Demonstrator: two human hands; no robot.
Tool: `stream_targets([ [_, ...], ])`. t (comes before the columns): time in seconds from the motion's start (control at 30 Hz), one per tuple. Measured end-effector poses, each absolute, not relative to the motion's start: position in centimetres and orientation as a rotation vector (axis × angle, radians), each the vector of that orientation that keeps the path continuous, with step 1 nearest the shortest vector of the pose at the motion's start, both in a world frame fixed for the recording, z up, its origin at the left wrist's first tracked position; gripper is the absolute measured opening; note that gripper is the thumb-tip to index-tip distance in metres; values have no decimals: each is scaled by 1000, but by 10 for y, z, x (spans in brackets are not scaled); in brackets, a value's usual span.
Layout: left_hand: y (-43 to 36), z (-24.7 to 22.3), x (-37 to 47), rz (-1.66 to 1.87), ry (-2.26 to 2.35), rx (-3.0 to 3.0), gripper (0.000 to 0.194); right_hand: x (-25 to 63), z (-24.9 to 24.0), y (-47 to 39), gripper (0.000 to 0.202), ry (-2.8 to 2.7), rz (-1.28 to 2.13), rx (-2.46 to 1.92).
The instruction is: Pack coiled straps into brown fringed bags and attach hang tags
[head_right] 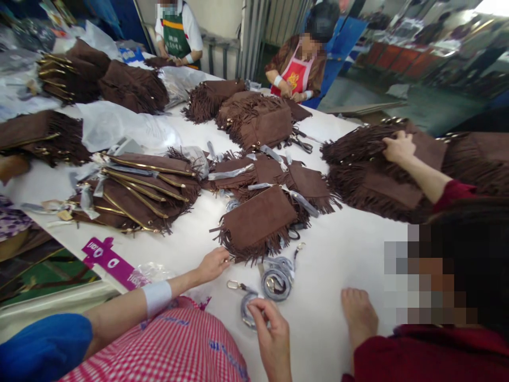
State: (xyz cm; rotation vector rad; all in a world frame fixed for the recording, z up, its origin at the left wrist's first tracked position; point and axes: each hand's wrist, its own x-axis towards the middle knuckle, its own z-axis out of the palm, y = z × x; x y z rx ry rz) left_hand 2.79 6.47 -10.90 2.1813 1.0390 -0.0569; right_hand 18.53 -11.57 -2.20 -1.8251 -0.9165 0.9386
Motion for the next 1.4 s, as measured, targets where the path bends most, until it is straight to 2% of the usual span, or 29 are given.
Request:
stream_targets([
  [0.13, 59, -67, 18, 357, 822, 1614, 15, 185, -11, -107, 27, -1018, 849, -1779],
  [0.3, 50, -17, 11, 477, 647, 900, 30, 171, 21, -87, 18, -1377, 490, -1772],
  [0.57, 39, 16, -1, 545, 593, 969, 35, 155, 43, -68, 24, -1761, -6, -1878],
  [0.77, 32, 23, -8, 545, 528, 1160, 33, 144, 48, -67, 37, -1818, -137, -1982],
  [0.97, 28, 39, -8, 521, 473, 1472, 23, 143, 52, -64, 33, -1799, -8, -1896],
  [1.1, 25, 31, -4, 501, 441, 1200, 25, 155, 47, -64, 23, -1691, 370, -1777],
  [1.23, 20, 8, 2, 474, 498, 1034, 25, 162, 32, -70, 25, -1617, 742, -1668],
  [1.4, 17, 7, 3, 605, 532, 1521, 13, 159, 10, -83, 30, -1369, 907, -1625],
])
